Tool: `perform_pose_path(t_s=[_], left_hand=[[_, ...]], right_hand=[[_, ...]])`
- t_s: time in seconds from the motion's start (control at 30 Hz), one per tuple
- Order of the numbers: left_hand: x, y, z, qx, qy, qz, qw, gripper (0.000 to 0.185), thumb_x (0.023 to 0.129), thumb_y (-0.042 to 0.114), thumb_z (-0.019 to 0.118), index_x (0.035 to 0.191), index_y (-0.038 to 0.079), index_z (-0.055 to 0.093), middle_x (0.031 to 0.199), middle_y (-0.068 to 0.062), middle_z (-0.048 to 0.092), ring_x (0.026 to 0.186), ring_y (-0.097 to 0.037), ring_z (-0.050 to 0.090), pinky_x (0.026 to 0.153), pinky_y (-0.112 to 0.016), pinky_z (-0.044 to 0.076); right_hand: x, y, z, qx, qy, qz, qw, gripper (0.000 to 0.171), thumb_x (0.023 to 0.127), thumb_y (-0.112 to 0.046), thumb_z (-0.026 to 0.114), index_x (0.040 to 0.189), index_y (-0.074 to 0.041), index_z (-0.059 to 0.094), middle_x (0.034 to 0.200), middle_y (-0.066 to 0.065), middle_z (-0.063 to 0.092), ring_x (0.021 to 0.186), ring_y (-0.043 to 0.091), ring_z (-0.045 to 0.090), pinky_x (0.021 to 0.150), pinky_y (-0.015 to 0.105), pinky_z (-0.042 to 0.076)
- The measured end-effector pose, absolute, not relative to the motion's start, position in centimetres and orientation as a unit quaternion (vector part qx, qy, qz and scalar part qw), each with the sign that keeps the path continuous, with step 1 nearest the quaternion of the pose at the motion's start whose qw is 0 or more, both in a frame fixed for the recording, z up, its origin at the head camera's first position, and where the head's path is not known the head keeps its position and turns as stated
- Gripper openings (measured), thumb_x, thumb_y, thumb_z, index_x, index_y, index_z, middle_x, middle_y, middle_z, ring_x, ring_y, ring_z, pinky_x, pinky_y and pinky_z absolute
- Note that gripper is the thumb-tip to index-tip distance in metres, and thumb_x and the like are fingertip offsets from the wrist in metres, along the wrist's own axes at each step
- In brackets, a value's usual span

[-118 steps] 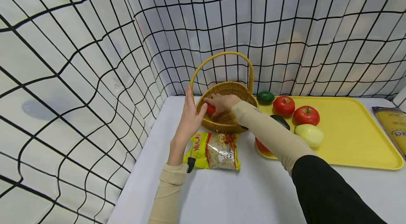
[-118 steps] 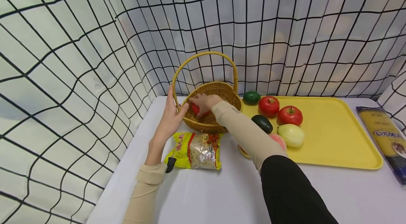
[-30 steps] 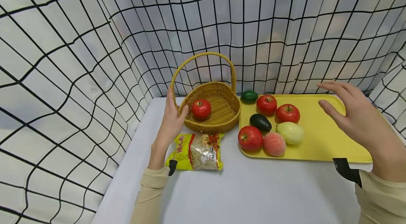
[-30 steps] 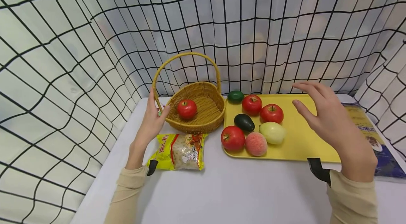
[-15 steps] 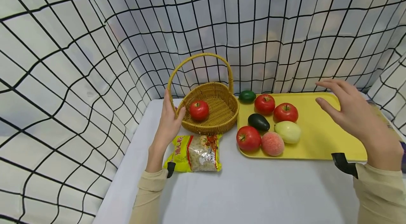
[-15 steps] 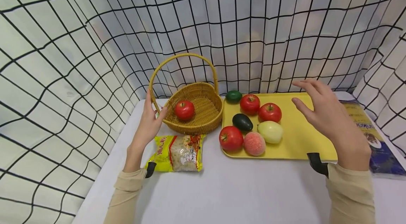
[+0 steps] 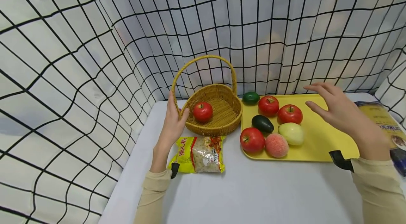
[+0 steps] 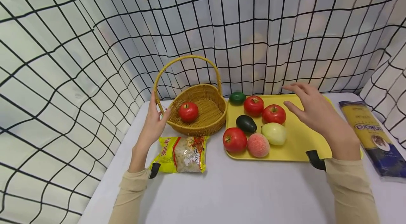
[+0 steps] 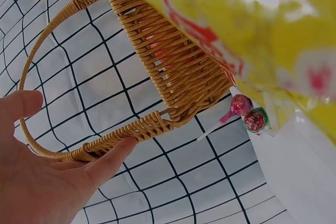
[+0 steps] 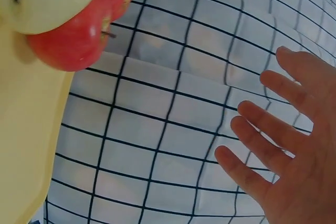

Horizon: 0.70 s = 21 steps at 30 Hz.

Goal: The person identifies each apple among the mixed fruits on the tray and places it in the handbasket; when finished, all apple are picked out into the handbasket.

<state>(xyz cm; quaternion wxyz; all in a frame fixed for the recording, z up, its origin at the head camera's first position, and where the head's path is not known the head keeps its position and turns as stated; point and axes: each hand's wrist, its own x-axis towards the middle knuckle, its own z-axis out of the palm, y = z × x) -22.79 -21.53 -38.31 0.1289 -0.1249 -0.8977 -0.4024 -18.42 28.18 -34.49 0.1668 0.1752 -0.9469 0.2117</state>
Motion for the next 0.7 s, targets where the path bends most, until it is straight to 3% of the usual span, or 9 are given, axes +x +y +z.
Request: perform_pose_path(t_s=[0.33,0.7], left_hand=[[-22.8,-21.6,-38.3,-0.120,-0.900,-0.399,0.130,0.086,0.108,0.044,0.044,0.165,0.019,-0.015,0.175,-0.005,-0.010,0.163,-0.029,0.000,0.130,-0.056,0.014],[-22.8,-21.5,-38.2,-0.121,-0.898,-0.404,0.127,0.085,0.109,0.037,0.046,0.164,0.021,-0.016,0.175,-0.004,-0.011,0.162,-0.030,0.001,0.130,-0.056,0.015]], right_hand=[[-23.1,28.3,-35.5,0.187,-0.956,0.221,0.044,0.053,0.103,-0.030,0.062,0.149,-0.008,0.048,0.155,0.028,0.039,0.143,0.051,0.033,0.113,0.074,0.028],[-27.4,28.2,-37.9,0.233,-0.953,0.187,-0.049,0.052,0.099,-0.033,0.066,0.141,-0.004,0.054,0.144,0.031,0.051,0.133,0.052,0.044,0.108,0.074,0.036]])
